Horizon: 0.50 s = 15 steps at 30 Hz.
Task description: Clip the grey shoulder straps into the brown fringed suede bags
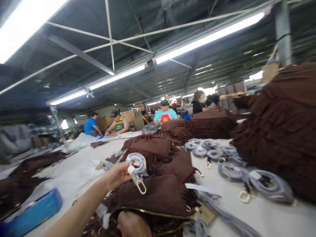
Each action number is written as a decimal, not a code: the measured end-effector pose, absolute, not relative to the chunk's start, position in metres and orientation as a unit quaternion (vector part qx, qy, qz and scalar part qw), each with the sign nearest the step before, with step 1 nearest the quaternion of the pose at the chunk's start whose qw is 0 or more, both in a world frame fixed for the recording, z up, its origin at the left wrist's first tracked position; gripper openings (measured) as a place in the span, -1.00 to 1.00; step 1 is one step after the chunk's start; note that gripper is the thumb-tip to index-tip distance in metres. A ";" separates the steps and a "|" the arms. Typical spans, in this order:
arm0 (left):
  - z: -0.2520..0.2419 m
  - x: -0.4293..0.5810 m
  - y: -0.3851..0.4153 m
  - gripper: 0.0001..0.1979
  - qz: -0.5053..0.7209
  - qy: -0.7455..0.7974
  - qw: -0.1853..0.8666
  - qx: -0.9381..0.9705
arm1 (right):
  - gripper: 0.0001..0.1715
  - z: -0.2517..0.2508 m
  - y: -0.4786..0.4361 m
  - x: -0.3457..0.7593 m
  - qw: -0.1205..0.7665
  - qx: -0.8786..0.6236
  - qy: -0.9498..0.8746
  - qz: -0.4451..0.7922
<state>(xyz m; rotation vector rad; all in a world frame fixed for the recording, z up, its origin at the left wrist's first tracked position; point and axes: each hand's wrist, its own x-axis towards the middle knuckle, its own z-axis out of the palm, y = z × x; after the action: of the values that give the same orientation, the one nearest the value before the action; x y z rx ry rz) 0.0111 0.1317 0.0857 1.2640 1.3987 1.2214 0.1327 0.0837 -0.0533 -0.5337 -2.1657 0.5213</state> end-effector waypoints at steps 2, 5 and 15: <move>0.049 -0.023 0.095 -0.66 0.520 0.602 0.404 0.451 | -0.88 -0.053 0.086 0.129 0.378 -0.242 -0.870 0.205; -0.002 -0.050 0.062 -0.60 0.537 0.663 0.348 0.389 | -0.81 -0.050 0.085 0.135 0.342 -0.264 -0.882 0.187; -0.003 -0.038 0.053 -0.50 0.245 0.612 -0.036 0.751 | -0.83 -0.058 0.085 0.144 0.388 -0.210 -0.860 0.256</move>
<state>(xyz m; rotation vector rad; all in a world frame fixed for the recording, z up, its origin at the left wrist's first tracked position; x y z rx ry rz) -0.0379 0.0535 -0.0026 2.4149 1.9686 0.7895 0.1439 0.0851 -0.0577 -0.5334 -2.1888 0.6508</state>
